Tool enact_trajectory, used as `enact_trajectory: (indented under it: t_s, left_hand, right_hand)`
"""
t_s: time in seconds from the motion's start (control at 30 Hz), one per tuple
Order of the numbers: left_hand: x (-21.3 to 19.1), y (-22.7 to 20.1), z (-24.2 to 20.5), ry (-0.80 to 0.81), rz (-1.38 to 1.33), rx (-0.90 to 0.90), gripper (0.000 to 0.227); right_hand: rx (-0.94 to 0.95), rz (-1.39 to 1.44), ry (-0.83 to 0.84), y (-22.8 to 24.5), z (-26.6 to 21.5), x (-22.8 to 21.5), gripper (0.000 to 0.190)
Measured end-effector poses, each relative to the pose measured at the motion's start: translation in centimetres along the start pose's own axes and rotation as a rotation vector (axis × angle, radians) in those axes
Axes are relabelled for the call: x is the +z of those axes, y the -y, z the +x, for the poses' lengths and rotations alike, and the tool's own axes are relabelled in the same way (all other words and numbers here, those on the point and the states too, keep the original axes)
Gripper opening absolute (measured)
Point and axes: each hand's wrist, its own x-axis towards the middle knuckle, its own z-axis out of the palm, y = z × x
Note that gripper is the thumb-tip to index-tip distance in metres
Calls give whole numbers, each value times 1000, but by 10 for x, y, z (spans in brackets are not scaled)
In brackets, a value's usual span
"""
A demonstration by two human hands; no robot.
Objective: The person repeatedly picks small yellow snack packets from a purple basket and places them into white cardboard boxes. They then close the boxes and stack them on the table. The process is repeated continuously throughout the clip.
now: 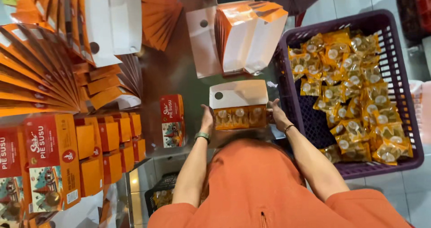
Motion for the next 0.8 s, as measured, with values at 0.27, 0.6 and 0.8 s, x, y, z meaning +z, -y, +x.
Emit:
enact_trajectory:
  t_s: [0.27, 0.6, 0.8]
  left_hand:
    - [-22, -19, 41, 225, -119, -369, 40]
    - [-24, 2, 20, 189, 419, 246, 79]
    - [10, 21, -19, -72, 1184, 1356, 66]
  right_hand:
    - [178, 233, 284, 14, 12, -17, 56]
    - [-779, -601, 282, 11, 3, 2, 35]
    - [-1338, -1431, 0, -51, -8, 10, 114]
